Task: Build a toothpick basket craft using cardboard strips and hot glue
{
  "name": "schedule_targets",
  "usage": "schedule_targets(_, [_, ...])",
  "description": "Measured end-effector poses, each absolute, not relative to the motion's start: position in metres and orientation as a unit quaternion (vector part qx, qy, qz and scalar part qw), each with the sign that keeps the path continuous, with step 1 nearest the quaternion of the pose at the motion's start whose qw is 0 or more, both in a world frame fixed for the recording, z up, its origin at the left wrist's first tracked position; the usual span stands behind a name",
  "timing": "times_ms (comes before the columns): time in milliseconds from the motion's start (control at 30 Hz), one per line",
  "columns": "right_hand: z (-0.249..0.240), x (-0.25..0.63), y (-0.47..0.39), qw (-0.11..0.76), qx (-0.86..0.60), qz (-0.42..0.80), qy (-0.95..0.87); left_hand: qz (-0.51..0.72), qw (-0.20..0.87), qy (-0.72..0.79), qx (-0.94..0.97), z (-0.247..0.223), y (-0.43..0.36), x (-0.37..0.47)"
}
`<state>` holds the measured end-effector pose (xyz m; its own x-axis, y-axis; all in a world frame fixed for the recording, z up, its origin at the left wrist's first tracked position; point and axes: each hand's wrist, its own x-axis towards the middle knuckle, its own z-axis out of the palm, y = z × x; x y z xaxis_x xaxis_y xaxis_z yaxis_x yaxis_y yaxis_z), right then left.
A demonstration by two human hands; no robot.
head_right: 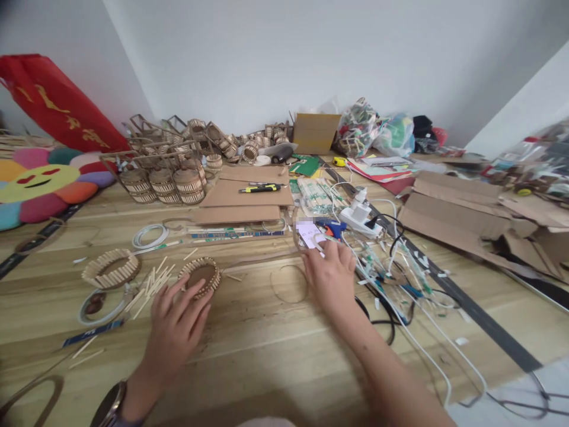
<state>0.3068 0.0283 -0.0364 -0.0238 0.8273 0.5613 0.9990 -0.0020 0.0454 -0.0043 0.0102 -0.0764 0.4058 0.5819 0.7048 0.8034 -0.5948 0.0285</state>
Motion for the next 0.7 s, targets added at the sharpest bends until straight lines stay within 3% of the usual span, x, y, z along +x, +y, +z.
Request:
schedule_targets(133, [0.003,0.29,0.001,0.255,-0.536,-0.107,-0.797,-0.379,0.049,-0.373,-0.846,-0.044,-0.006,0.009])
schedule_targets(300, [0.019,0.264,-0.02,0.211,-0.451,0.05,-0.866,-0.378,-0.12,-0.378,-0.837,-0.009,-0.013,0.03])
schedule_targets(500, [0.02,0.262,-0.025,0.187,-0.427,0.11,-0.878,-0.311,-0.373,-0.432,-0.76,-0.001,-0.013,0.03])
schedule_targets(700, [0.004,0.303,-0.036,0.179,-0.485,0.127,-0.846,-0.259,-0.411,-0.545,-0.683,-0.017,-0.021,0.002])
